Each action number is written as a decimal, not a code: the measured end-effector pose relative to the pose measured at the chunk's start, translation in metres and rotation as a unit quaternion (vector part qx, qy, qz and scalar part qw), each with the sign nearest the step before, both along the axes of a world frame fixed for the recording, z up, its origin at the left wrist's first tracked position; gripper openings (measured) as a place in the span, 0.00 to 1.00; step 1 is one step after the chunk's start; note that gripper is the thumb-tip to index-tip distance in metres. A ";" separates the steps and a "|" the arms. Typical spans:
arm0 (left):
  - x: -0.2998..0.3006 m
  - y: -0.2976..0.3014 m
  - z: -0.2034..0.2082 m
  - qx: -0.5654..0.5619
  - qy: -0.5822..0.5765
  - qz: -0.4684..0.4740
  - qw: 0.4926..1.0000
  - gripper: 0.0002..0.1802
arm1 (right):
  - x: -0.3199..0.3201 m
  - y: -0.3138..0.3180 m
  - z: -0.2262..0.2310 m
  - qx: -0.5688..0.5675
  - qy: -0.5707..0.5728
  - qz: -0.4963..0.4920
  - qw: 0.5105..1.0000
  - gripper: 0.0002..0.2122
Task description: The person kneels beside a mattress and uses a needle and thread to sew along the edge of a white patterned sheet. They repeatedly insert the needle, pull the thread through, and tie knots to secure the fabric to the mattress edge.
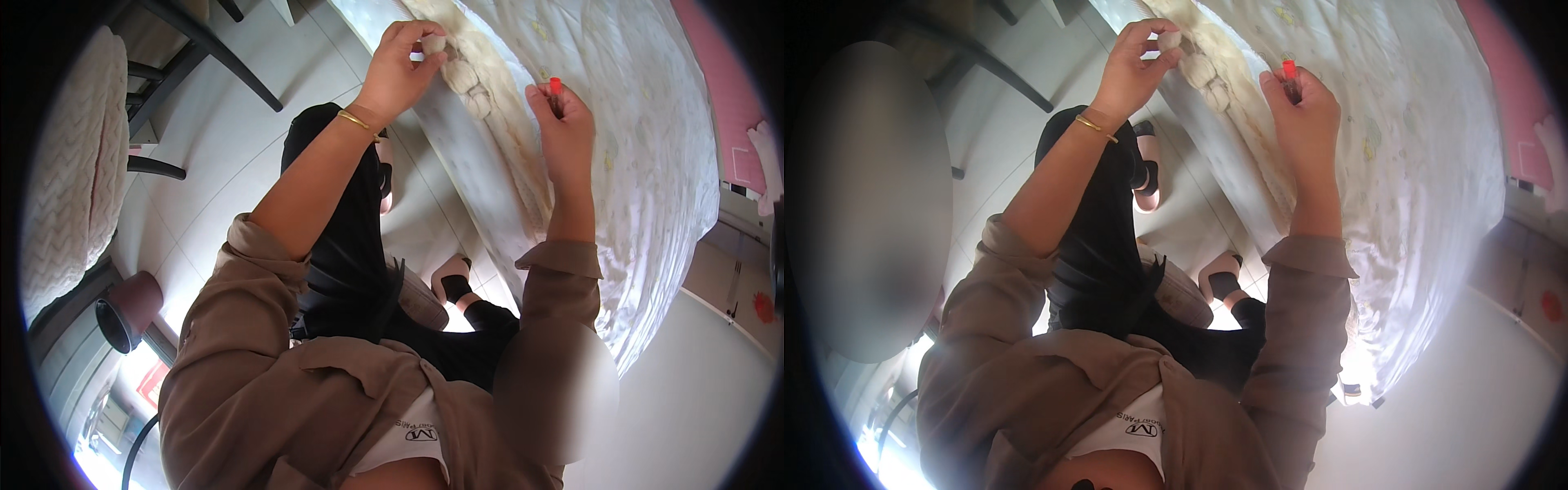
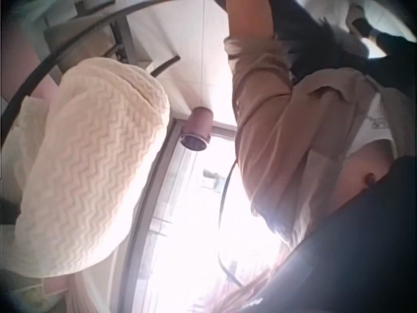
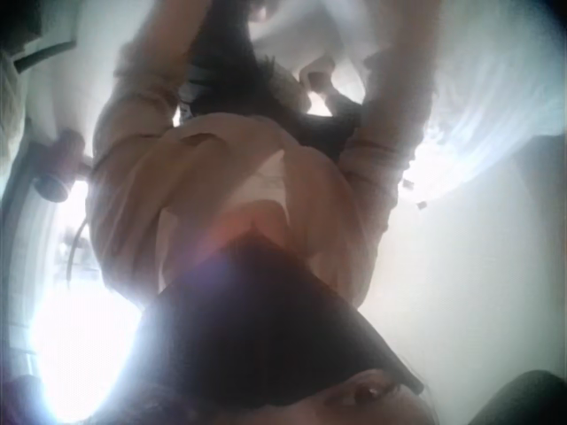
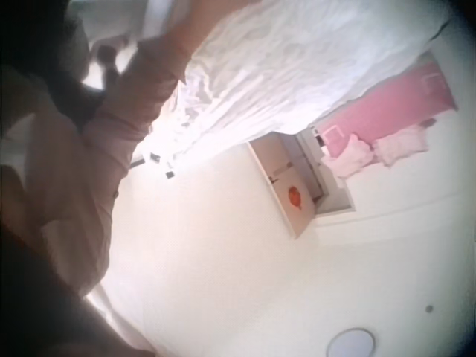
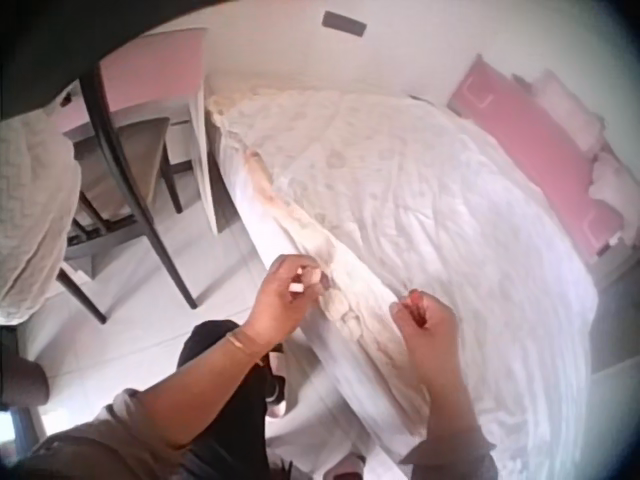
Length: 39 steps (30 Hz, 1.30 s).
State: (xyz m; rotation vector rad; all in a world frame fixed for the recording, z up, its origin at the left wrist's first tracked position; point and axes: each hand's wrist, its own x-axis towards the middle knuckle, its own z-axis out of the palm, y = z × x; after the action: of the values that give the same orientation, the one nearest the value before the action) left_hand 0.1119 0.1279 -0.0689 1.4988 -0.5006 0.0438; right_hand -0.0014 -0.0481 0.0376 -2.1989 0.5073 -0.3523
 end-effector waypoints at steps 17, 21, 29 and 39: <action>-0.002 0.004 0.036 -0.095 0.228 -0.132 0.960 0.06 | -0.008 0.004 0.004 0.042 -0.087 -0.031 0.995 0.07; 0.009 -0.014 0.048 -0.159 0.259 -0.173 0.937 0.09 | -0.010 0.007 0.008 0.025 -0.107 -0.042 0.993 0.06; 0.037 -0.045 0.056 0.095 0.019 -0.161 0.982 0.08 | -0.011 0.003 0.010 0.037 -0.157 -0.049 0.986 0.06; 0.086 -0.022 0.072 0.317 -0.260 -0.204 0.889 0.14 | -0.014 0.008 0.010 0.046 -0.132 -0.058 0.988 0.06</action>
State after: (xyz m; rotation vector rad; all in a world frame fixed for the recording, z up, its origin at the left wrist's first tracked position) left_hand 0.1982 0.1058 0.0030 1.9886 -1.3600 -0.0577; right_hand -0.0159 -0.0401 0.0479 -2.0004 0.4957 -0.6594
